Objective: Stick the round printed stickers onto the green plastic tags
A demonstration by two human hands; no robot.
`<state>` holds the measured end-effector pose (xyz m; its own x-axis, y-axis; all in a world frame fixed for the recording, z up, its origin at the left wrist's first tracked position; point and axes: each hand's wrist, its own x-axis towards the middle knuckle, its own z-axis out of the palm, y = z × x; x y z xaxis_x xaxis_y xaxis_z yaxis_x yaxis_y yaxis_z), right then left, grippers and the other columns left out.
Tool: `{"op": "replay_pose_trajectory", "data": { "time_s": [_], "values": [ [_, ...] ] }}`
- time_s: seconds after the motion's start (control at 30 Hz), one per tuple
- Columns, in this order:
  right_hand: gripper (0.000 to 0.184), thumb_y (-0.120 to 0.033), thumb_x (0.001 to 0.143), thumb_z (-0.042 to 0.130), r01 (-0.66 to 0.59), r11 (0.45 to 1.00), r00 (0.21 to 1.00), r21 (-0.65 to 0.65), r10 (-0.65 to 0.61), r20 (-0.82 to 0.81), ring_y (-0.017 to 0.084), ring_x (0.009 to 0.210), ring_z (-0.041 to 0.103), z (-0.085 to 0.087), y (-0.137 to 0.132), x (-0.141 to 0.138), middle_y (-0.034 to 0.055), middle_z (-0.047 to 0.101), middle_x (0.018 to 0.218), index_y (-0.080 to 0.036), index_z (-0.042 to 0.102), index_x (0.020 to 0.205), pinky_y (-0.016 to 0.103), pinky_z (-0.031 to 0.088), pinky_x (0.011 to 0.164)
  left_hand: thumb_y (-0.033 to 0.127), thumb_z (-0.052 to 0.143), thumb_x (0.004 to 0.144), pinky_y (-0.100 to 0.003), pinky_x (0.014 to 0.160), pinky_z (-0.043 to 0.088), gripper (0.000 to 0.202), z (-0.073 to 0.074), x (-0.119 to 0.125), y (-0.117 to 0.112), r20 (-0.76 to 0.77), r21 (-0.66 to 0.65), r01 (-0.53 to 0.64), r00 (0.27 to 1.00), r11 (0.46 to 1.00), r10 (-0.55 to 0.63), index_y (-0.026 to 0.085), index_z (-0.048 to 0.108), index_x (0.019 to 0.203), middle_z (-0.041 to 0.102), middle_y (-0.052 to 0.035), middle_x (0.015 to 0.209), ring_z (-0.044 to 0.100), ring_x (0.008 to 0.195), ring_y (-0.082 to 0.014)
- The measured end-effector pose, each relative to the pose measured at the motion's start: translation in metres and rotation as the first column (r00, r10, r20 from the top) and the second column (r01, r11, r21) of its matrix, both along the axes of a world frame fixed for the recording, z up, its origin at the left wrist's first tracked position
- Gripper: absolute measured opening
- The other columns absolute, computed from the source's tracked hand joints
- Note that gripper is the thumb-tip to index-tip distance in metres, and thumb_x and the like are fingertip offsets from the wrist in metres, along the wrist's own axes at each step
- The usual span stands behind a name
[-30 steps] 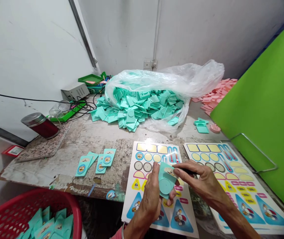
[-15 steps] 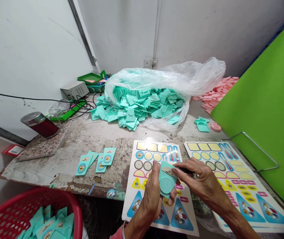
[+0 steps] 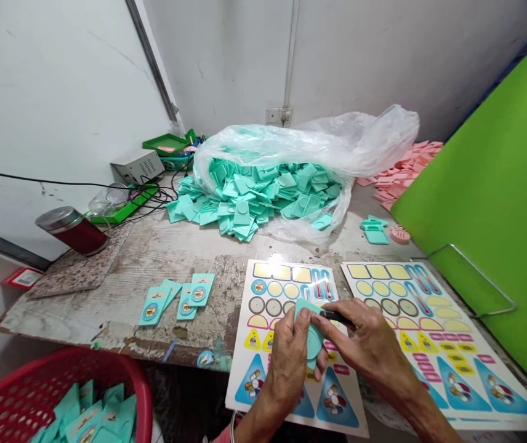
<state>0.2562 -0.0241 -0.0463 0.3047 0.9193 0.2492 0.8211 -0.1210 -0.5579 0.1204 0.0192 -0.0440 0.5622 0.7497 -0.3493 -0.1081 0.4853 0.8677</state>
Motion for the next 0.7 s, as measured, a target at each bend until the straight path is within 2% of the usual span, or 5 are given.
{"op": "replay_pose_trajectory", "data": {
  "time_s": [0.13,0.3,0.47,0.6,0.7],
  "values": [
    [0.04,-0.062,0.074,0.064,0.123,0.975,0.939,-0.183,-0.174,-0.295,0.024,0.085,0.067,-0.008,-0.001,-0.007,0.0051,0.072,0.09,-0.024,0.07,0.084,0.035,0.052,0.075,0.053,0.038,0.094,-0.018,0.034,0.035,0.035,-0.008,0.0,-0.005,-0.056,0.074,-0.011,0.998,0.997,0.016,0.022,0.047,0.081,0.045,0.0073,0.044,0.041,0.033,-0.0089],
    [0.052,-0.063,0.069,0.068,0.085,0.953,0.836,-0.291,-0.227,-0.499,0.026,0.099,0.066,-0.007,-0.014,0.005,0.0078,0.069,0.11,-0.022,0.066,0.101,0.034,0.054,0.085,0.055,0.041,0.093,-0.018,0.035,0.034,0.037,-0.008,-0.009,-0.001,-0.013,-0.01,-0.094,0.996,0.996,0.093,0.021,0.048,0.081,0.05,0.0058,0.044,0.041,0.033,-0.0085],
    [0.04,-0.057,0.088,0.048,0.052,0.982,0.922,-0.183,-0.117,-0.37,0.02,0.084,0.064,0.002,-0.007,0.015,0.0061,0.068,0.097,-0.023,0.057,0.109,0.03,0.051,0.07,0.057,0.052,0.087,-0.019,0.037,0.039,0.039,-0.014,-0.038,0.017,-0.073,0.023,-0.152,0.985,0.988,0.153,0.017,0.054,0.085,0.056,0.0038,0.048,0.046,0.036,-0.0091],
    [0.026,-0.043,0.094,0.045,-0.11,0.993,0.974,-0.048,0.099,-0.202,0.019,0.075,0.058,-0.009,0.041,-0.004,0.0042,0.065,0.082,-0.022,0.056,0.084,0.032,0.042,0.071,0.056,0.056,0.084,-0.02,0.045,0.046,0.042,-0.024,-0.059,0.033,-0.11,0.026,-0.29,0.95,0.957,0.291,0.014,0.058,0.081,0.061,-0.0002,0.05,0.055,0.041,-0.0107],
    [0.016,-0.031,0.094,0.05,-0.156,0.988,0.988,0.022,0.156,0.02,0.021,0.081,0.056,-0.028,0.079,-0.024,0.0033,0.066,0.084,-0.021,0.058,0.084,0.034,0.036,0.075,0.053,0.06,0.082,-0.023,0.051,0.051,0.039,-0.03,-0.061,0.042,-0.076,-0.038,-0.389,0.919,0.92,0.386,0.014,0.057,0.085,0.071,-0.0055,0.068,0.063,0.049,-0.0135]
  ]
}}
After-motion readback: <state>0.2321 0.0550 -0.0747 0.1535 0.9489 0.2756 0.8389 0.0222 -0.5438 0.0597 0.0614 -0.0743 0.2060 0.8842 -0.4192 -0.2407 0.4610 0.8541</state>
